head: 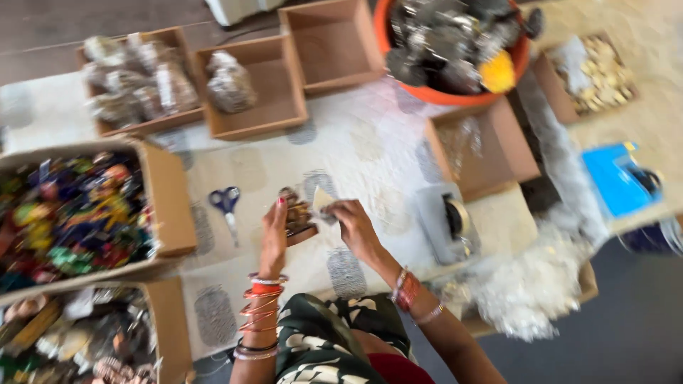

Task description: Packing figurines and decorative objects into boxes with protective wrapping.

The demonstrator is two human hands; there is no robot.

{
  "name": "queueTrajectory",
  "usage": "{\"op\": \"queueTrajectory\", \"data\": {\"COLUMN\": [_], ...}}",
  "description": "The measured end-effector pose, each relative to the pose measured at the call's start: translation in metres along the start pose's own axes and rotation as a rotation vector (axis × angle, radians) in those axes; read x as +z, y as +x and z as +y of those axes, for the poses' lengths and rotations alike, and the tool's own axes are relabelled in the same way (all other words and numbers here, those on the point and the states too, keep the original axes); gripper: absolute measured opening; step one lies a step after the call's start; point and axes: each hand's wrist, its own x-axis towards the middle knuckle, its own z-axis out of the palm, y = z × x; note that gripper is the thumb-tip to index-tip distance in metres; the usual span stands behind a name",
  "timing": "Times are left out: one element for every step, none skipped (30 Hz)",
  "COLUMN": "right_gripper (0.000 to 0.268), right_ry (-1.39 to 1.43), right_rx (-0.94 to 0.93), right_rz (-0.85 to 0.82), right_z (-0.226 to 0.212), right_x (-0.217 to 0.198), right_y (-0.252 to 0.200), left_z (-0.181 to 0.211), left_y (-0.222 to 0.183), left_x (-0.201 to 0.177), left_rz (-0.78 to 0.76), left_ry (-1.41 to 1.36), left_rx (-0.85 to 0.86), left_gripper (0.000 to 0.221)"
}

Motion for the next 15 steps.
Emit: {"op": "queueTrajectory", "data": {"right_gripper": [0.048, 0.046, 0.047, 0.047, 0.058, 0.077, 0.077, 0.068, 0.059, 0.059, 0.045, 0.032, 0.032, 0.030, 0.028], "right_ry": [-0.012, 0.054, 0.121, 0.111, 0.048, -0.022, -0.039, -0.064, -0.087, -0.102, 0.007, 0.120, 0.114, 0.016, -0.078], "right_rx": [0.035, 0.196, 0.356, 0.390, 0.213, 0.035, 0.070, 0.064, 0.057, 0.092, 0.177, 0.259, 0.281, 0.287, 0.288], "right_rz": [0.023, 0.029, 0.041, 0.070, 0.169, 0.257, 0.278, 0.310, 0.338, 0.355, 0.319, 0.286, 0.300, 0.373, 0.436], "right_z": [0.018, 0.038, 0.058, 0.056, 0.056, 0.056, 0.054, 0.051, 0.047, 0.049, 0.052, 0.053, 0.052, 0.049, 0.045], "right_x": [0.001, 0.002, 0.001, -0.006, -0.016, -0.026, -0.029, -0.030, -0.031, -0.024, -0.017, -0.009, -0.014, -0.018, -0.020], "right_y": [0.003, 0.004, 0.006, 0.009, 0.011, 0.014, 0.004, -0.005, -0.014, -0.043, -0.069, -0.094, -0.124, -0.153, -0.181], "left_z": [-0.016, -0.032, -0.048, -0.063, -0.078, -0.093, -0.107, -0.121, -0.135, -0.141, -0.145, -0.150, -0.148, -0.147, -0.145], "left_y": [0.005, 0.010, 0.016, 0.019, 0.022, 0.026, 0.032, 0.039, 0.044, 0.044, 0.047, 0.051, 0.051, 0.052, 0.050], "left_x": [-0.001, -0.002, -0.003, -0.007, -0.010, -0.012, -0.016, -0.021, -0.027, -0.031, -0.034, -0.037, -0.035, -0.033, -0.034], "left_rz": [-0.039, -0.011, 0.016, -0.024, 0.018, 0.060, 0.022, -0.018, -0.056, -0.090, -0.075, -0.062, -0.084, -0.035, 0.024], "left_ry": [0.008, -0.039, -0.084, -0.074, -0.092, -0.108, -0.098, -0.118, -0.145, -0.141, -0.078, -0.017, -0.013, 0.146, 0.306], "left_rx": [-0.018, -0.073, -0.128, -0.147, -0.159, -0.172, -0.194, -0.044, 0.105, 0.080, 0.145, 0.211, 0.197, 0.239, 0.284], "left_gripper": [0.053, 0.038, 0.026, 0.026, 0.021, 0.017, 0.017, 0.018, 0.021, 0.021, 0.023, 0.025, 0.025, 0.026, 0.027]}}
